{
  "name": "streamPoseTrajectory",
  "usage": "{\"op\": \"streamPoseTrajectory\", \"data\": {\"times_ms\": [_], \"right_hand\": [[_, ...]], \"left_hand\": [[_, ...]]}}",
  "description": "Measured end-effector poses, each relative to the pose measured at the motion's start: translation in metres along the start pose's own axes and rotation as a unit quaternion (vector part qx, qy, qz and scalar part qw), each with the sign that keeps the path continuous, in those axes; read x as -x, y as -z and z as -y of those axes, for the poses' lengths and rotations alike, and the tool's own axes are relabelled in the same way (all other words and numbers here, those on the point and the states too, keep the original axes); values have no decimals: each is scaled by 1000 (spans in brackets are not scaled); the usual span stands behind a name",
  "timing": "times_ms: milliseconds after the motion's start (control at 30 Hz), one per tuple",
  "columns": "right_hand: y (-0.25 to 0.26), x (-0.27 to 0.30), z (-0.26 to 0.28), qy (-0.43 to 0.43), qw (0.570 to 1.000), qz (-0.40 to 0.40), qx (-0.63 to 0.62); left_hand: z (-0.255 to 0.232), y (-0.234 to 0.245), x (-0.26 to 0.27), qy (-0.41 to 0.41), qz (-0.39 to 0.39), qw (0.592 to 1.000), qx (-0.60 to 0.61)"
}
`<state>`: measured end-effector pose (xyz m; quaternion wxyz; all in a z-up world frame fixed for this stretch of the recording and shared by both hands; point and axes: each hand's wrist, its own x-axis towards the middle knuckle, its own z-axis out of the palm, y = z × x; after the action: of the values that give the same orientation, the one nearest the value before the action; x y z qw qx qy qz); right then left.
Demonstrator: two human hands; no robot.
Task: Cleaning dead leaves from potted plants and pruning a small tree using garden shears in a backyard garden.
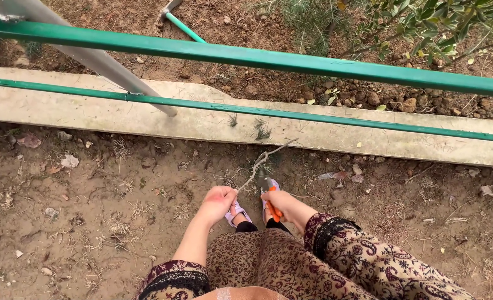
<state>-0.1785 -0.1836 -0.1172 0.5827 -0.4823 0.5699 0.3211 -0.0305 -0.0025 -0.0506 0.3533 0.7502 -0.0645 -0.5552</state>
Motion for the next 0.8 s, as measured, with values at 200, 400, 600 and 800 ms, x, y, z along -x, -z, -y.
{"op": "streamPoseTrajectory", "data": {"times_ms": [200, 400, 600, 800], "right_hand": [[31, -5, 0, -32, 999, 16, -36], [30, 103, 70, -83, 979, 185, -6], [10, 54, 53, -117, 971, 208, 13], [2, 31, 55, -137, 969, 204, -2]], "left_hand": [[22, 10, -4, 32, -11, 997, -71], [2, 7, 21, 58, 14, 993, -104], [-34, 15, 56, 80, 24, 990, -111], [-1, 5, 39, 85, 26, 990, -110]]}}
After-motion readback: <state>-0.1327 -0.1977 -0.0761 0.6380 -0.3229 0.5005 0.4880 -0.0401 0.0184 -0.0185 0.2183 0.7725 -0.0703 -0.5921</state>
